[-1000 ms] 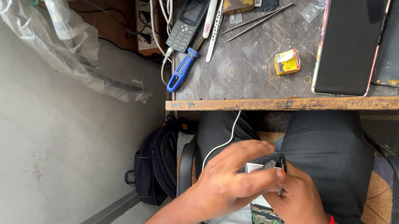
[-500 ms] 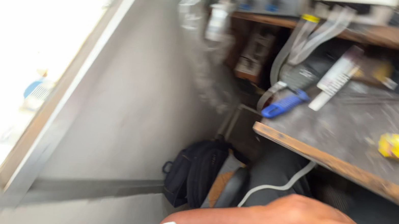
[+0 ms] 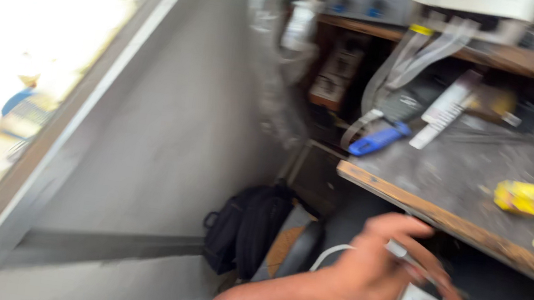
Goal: The person works on a disassembled mobile phone by hand and using a screwdriver to remove or install internal components over several steps.
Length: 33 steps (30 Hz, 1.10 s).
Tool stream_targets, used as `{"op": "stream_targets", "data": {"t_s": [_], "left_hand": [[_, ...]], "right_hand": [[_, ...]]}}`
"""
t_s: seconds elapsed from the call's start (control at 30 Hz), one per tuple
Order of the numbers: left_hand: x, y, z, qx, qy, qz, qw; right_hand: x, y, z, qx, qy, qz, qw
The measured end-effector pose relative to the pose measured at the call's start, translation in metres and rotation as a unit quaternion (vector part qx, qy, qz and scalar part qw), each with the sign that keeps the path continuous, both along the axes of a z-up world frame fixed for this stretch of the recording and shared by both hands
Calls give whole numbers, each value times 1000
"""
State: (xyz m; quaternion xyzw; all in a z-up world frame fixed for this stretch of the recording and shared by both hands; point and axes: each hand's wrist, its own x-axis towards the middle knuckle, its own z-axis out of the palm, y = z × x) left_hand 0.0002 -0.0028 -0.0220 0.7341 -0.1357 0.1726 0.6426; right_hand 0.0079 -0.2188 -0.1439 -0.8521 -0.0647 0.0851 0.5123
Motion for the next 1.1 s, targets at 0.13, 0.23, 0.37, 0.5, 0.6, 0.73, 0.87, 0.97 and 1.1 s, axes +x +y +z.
{"op": "stream_targets", "data": {"t_s": [0.13,0.23,0.37,0.5,0.6,0.73,0.87,0.97,1.1], "left_hand": [[-15,20,-26,-243,170,65,953],[-24,26,-45,-201,271,52,940],[-42,9,-68,-209,340,-109,910],[-53,-8,-82,-314,365,-157,862],[-49,-9,-87,-377,389,-125,832],[-32,-2,-83,-408,371,-34,833],[-17,13,-72,-409,324,41,852],[-5,25,-68,-374,349,73,856],[3,22,-66,-337,309,66,887]], "right_hand": [[-6,2,36,257,124,-104,953],[3,3,73,360,55,-102,925],[14,13,89,507,14,-159,847],[14,15,87,569,56,-198,796],[12,8,83,602,67,-183,775],[7,-9,71,656,63,-101,745],[-1,-24,57,622,152,-59,766],[-9,-27,46,526,233,-48,816],[-18,-22,31,421,305,-2,854]]}}
